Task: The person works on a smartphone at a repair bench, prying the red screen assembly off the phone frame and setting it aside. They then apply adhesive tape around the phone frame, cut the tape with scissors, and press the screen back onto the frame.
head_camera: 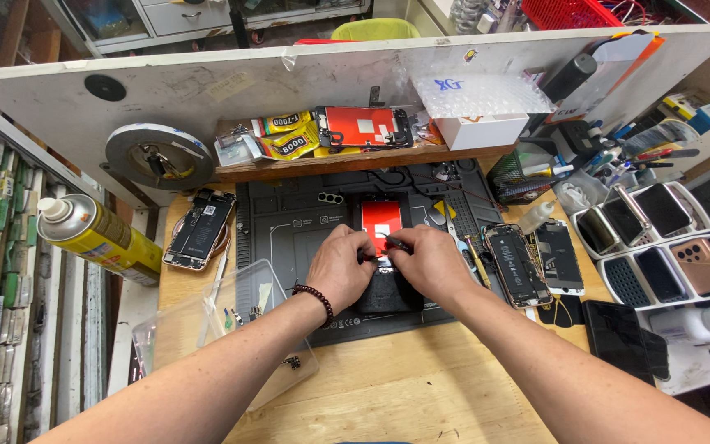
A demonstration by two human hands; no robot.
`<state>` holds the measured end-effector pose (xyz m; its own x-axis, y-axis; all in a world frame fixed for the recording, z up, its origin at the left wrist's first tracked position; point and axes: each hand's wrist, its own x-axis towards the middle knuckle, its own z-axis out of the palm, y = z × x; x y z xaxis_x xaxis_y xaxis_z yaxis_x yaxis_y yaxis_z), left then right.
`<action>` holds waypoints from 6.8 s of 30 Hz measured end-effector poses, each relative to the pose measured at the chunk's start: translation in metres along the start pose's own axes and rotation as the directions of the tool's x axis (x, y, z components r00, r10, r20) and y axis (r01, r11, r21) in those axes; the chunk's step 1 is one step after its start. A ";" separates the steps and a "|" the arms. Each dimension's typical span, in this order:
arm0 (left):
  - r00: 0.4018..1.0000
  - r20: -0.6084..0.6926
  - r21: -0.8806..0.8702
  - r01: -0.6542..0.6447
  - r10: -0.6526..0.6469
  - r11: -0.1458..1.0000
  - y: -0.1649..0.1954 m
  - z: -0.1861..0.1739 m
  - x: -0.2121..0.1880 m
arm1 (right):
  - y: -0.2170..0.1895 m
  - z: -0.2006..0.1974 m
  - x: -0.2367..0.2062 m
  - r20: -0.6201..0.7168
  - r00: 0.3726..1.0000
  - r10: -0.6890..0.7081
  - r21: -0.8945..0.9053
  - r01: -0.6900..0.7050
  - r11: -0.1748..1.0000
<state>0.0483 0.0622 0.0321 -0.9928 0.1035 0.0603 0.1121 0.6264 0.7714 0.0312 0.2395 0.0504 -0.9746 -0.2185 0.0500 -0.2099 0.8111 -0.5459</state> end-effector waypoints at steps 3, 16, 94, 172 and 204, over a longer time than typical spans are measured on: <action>1.000 0.003 0.007 0.004 -0.004 1.000 -0.002 0.001 0.000 | -0.001 0.007 -0.003 -0.033 0.999 -0.028 -0.021 0.027 0.999; 0.999 -0.019 -0.010 0.027 -0.027 1.000 -0.003 0.004 -0.003 | -0.002 0.019 0.009 0.070 0.997 0.028 -0.115 -0.020 0.993; 0.980 0.185 0.076 0.062 -0.075 0.995 -0.009 0.001 0.021 | -0.001 0.009 -0.003 0.102 0.992 0.070 0.098 -0.080 0.992; 0.992 0.115 0.113 -0.057 0.044 0.992 0.009 -0.003 -0.007 | 0.030 -0.019 -0.039 0.169 0.961 0.221 0.123 -0.243 0.962; 0.993 0.120 0.086 -0.021 0.010 0.996 0.005 0.001 -0.005 | 0.027 -0.021 -0.041 0.183 0.969 0.166 0.090 -0.185 0.979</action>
<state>0.0537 0.0656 0.0345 -0.9793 0.2023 -0.0084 0.1361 0.6882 0.7126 0.0638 0.2820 0.0515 -0.9648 -0.1764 -0.1951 -0.0184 0.7853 -0.6188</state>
